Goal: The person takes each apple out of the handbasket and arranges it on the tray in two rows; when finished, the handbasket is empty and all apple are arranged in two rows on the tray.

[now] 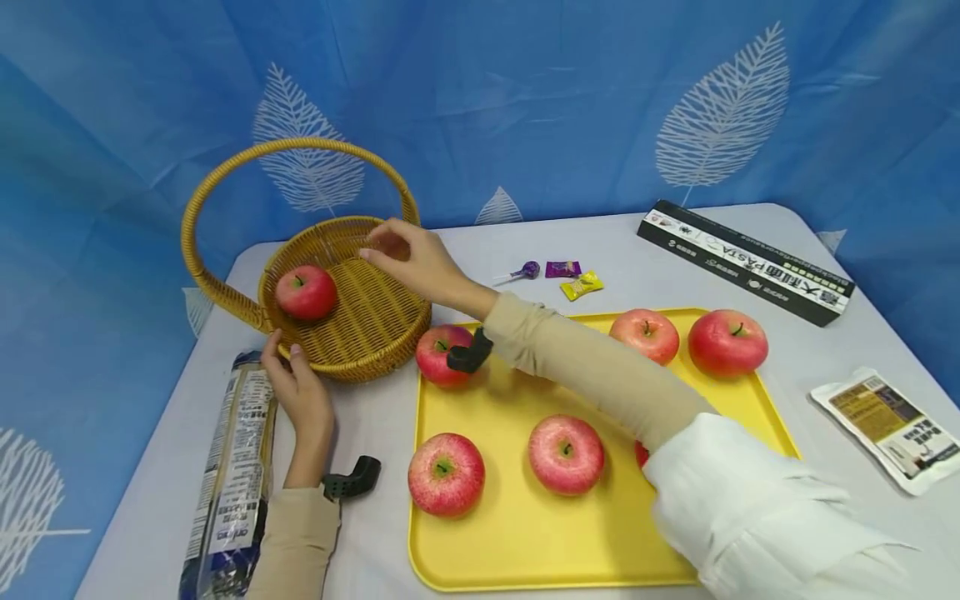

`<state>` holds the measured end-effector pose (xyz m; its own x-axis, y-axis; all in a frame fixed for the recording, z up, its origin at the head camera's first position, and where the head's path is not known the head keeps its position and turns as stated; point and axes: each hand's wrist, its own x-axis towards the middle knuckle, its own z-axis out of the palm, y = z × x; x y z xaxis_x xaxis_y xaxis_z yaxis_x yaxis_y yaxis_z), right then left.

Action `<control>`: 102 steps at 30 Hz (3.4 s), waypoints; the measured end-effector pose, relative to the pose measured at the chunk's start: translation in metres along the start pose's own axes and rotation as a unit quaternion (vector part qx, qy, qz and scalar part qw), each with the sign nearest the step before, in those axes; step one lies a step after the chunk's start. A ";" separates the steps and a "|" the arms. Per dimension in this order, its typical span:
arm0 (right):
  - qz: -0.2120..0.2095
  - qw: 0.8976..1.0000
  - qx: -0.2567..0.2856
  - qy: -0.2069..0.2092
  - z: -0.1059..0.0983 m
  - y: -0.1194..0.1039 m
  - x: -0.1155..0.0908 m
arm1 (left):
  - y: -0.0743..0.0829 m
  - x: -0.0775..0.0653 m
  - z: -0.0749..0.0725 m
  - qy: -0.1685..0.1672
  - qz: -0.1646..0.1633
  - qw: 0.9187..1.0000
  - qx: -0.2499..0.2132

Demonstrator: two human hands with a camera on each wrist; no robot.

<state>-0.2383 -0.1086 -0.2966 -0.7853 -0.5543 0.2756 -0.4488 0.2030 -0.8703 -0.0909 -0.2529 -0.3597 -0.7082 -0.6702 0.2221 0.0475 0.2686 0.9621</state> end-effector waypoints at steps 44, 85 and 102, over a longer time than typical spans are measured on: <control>0.120 0.960 0.003 -0.255 0.096 0.012 0.038 | -0.033 0.011 -0.003 0.020 0.003 1.000 0.023; 0.280 0.930 -0.234 -0.053 -0.239 0.059 -0.397 | -0.040 0.001 -0.001 0.008 0.003 1.000 0.014; 0.293 0.911 -0.288 0.025 -0.246 0.043 -0.403 | -0.026 -0.004 -0.006 0.024 -0.020 0.999 0.033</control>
<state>-0.0456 0.3220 -0.3445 -0.9741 -0.1803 -0.1364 -0.0849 0.8508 -0.5187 -0.0853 -0.2610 -0.3843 -0.6746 -0.7126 0.1927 -0.0277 0.2852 0.9581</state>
